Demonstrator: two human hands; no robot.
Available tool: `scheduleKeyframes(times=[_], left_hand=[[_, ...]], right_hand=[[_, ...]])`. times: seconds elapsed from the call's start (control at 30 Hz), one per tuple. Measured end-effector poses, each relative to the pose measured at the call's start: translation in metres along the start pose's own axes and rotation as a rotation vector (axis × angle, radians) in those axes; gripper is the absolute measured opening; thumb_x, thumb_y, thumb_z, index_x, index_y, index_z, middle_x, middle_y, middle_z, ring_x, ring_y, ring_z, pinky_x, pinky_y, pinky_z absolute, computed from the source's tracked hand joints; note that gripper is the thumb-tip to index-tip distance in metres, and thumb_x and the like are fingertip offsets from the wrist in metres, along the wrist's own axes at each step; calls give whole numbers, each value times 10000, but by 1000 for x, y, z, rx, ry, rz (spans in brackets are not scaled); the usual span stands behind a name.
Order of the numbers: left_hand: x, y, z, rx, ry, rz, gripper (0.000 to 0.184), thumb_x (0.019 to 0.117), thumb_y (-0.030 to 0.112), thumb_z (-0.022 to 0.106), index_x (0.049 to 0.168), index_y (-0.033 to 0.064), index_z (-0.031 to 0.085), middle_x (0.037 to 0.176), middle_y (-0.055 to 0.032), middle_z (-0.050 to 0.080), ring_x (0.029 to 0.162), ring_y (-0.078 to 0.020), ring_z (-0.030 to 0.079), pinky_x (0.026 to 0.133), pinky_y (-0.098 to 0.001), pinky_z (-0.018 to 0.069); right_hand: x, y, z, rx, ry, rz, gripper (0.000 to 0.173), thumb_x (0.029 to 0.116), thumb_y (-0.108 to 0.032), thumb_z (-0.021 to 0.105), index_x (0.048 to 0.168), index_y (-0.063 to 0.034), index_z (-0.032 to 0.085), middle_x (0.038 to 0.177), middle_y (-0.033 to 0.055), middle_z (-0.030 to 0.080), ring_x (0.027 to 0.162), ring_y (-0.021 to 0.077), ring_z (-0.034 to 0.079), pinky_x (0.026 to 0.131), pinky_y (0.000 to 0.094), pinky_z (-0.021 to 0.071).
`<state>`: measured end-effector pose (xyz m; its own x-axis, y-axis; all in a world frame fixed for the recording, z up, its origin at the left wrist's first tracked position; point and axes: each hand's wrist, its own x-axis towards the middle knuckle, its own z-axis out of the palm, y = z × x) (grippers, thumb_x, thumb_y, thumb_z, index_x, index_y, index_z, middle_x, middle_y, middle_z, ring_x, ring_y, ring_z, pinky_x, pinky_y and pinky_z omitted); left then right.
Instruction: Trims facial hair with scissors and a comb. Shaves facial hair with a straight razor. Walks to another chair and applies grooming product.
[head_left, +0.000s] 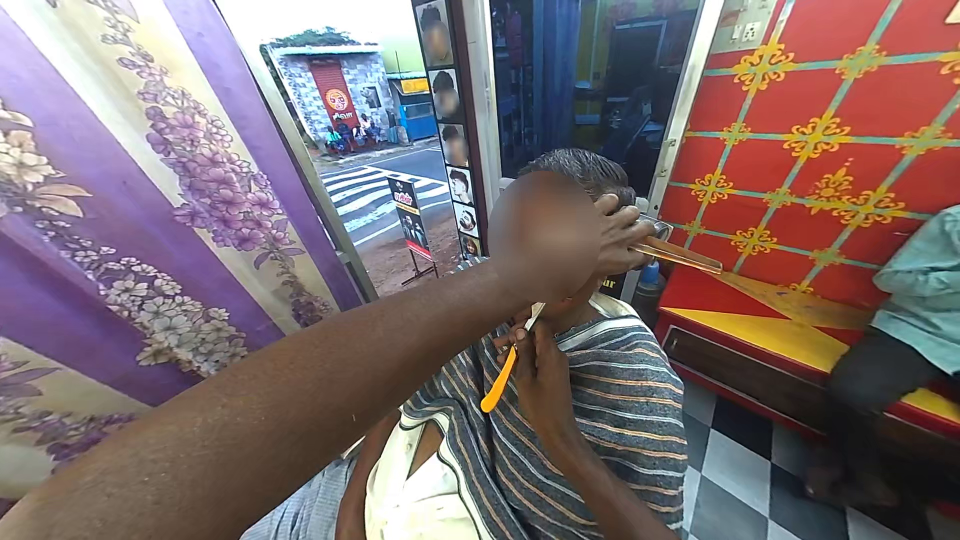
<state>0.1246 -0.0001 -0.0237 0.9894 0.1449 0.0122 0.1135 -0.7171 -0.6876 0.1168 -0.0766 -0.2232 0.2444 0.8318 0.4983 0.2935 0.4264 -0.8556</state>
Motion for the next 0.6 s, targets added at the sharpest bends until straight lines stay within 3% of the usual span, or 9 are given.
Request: scheduleKeyframes(times=[0.17,0.33,0.47,0.6], left_hand=[[0,0,3,0,25,-8,416,897,62,706,1303,143,668,1383,-132,574,1179,-335,563,945,-486,450],[0,0,0,8,2,-6,522,837,73,771,1340,147,649,1392,-144,564,1190,-349,556,949,-495,446],[0,-1,3,-23,20,-13,482,837,121,781,1304,148,667,1392,-134,564,1201,-347,552,968,-507,447],[0,0,2,-40,7,-14,684,682,248,912,1312,161,660,1411,-127,549,1218,-346,538,988,-513,435]], right_hand=[[0,1,1,15,17,16,156,1075,-136,452,1078,-53,584,890,-10,759,738,96,729,666,277,612],[1,1,0,32,-33,2,170,1077,-133,457,1089,-43,601,898,-11,756,741,98,730,674,274,624],[-2,3,-1,4,35,-13,161,1075,-133,453,1108,-45,584,903,-14,764,716,93,730,640,272,619],[-1,4,0,14,3,-17,168,1079,-128,447,1092,-36,587,903,-5,757,737,99,728,662,277,619]])
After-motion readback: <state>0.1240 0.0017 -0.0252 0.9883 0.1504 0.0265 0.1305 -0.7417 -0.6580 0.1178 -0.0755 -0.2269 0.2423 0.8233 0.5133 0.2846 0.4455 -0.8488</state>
